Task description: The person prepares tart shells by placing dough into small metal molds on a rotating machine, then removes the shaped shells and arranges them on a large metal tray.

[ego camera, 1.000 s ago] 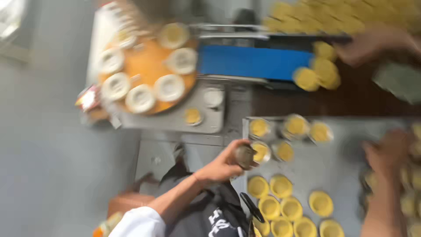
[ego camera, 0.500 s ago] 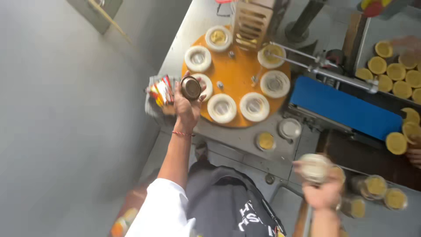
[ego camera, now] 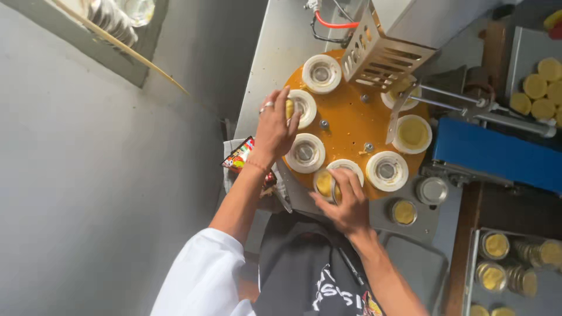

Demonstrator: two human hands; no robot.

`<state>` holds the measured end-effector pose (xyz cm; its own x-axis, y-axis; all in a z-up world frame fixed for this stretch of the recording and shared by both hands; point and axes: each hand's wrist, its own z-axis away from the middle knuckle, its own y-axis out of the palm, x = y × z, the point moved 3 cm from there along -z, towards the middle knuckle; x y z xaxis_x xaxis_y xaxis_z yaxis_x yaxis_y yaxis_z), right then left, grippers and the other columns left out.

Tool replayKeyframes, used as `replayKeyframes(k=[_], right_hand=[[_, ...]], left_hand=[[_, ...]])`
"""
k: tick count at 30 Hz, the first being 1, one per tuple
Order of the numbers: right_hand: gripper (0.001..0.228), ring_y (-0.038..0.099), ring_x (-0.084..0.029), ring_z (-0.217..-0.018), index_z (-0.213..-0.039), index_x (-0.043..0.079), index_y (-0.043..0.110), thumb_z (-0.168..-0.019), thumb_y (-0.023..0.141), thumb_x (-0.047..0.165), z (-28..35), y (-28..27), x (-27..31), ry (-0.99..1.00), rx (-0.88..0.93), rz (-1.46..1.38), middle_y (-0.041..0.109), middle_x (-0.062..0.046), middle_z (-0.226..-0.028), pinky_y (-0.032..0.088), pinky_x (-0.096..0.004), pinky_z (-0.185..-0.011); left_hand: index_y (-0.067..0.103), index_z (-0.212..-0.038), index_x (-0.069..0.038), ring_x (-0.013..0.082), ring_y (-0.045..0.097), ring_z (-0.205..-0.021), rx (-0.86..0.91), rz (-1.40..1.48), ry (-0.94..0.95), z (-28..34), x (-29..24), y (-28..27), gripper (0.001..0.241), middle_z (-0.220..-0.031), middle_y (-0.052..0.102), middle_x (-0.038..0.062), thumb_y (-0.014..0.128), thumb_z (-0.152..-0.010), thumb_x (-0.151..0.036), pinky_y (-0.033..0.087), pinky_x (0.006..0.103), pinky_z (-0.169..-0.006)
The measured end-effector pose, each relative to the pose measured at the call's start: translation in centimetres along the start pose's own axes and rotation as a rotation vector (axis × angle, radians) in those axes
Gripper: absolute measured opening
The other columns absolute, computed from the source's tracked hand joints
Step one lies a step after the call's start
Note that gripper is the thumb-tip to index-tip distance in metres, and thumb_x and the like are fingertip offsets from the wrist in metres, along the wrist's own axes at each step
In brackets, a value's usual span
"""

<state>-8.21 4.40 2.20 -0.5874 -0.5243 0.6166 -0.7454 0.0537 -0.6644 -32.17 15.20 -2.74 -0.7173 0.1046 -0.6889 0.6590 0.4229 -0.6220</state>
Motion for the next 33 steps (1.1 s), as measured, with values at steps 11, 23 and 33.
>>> replayKeyframes(k=[11,23,33], right_hand=[[0.08,0.068,-0.032,-0.117,-0.128,0.013,0.068,-0.076,0.075,0.074,-0.2,2.5,-4.9,-0.127,-0.058,0.341,0.066,-0.01,-0.121,0.038,-0.053,-0.116],[0.068,0.062,-0.033,-0.129,-0.135,0.014,0.069,-0.095,0.056,0.067,0.9,-7.0,-13.7,-0.089,-0.167,0.265,0.065,-0.013,-0.136,0.011,-0.057,-0.123],[0.084,0.035,-0.051,-0.147,-0.152,-0.005,0.046,-0.108,0.042,0.067,5.9,-27.5,-36.8,0.744,-0.296,0.726,0.048,-0.031,-0.155,-0.012,-0.078,-0.106]], left_hand=[[0.038,-0.16,-0.017,0.0389,0.029,-0.154,0.441,-0.3,0.139,-0.4,0.9,3.3,0.064,-0.161,0.037,0.019,0.056,-0.101,-0.033,0.023,0.0576,-0.124],[0.02,-0.169,-0.027,0.0359,0.014,-0.158,0.73,-0.489,-0.052,6.3,-7.4,2.6,0.07,-0.17,0.023,0.019,0.043,-0.106,-0.047,0.0,0.0644,-0.123],[0.037,-0.157,-0.014,0.0368,0.02,-0.157,0.367,-0.253,-0.119,10.4,-18.4,7.8,0.066,-0.169,0.021,0.014,0.051,-0.101,-0.046,0.014,0.0724,-0.115]])
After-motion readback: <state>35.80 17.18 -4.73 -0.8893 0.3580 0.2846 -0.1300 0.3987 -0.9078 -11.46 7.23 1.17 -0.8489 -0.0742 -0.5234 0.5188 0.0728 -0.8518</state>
